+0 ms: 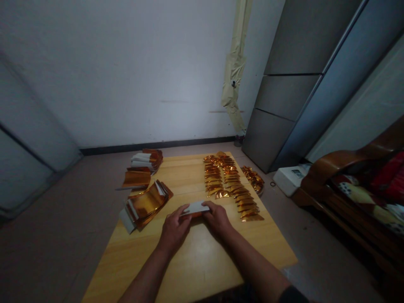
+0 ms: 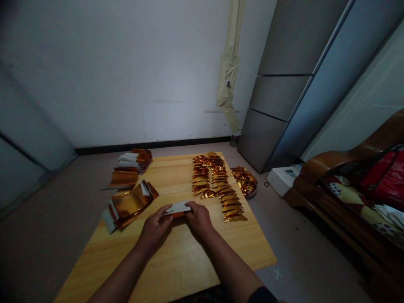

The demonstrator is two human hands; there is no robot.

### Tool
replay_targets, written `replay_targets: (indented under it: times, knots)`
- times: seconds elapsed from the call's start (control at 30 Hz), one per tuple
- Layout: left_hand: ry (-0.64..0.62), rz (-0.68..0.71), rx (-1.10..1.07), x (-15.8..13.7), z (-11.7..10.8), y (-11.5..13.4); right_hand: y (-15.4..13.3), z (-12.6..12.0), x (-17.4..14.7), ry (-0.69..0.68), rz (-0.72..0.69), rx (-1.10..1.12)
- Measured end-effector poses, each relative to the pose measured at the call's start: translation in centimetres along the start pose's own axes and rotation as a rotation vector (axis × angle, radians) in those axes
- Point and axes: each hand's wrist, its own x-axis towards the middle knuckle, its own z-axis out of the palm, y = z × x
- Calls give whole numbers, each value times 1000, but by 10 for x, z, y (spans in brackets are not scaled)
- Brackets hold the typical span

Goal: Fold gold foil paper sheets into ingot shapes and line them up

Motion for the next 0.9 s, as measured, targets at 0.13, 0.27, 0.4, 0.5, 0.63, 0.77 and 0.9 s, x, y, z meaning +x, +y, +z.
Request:
replay_targets:
  times: [0.13,0.27,0.4,0.5,0.63,0.77,0.9]
  knots:
    - [66,-189,-35,4,4,13,-13,10,9,73,146,-106]
    - [112,-241,-27,5,8,16,-17,17,9,123,141,-190]
    - [104,-260,0,7,10,16,-15,20,5,122,133,-170]
    - [72,-257,37,10,9,17,-15,19,3,138,116,-143]
    - [6,-235,110,12,6,21,-20,15,10,120,183,-112]
    - [-15,-250,143,14,4,24,-23,18,15,110,213,-189]
    - [6,-252,179,12,7,22,-20,25,12,121,176,-282]
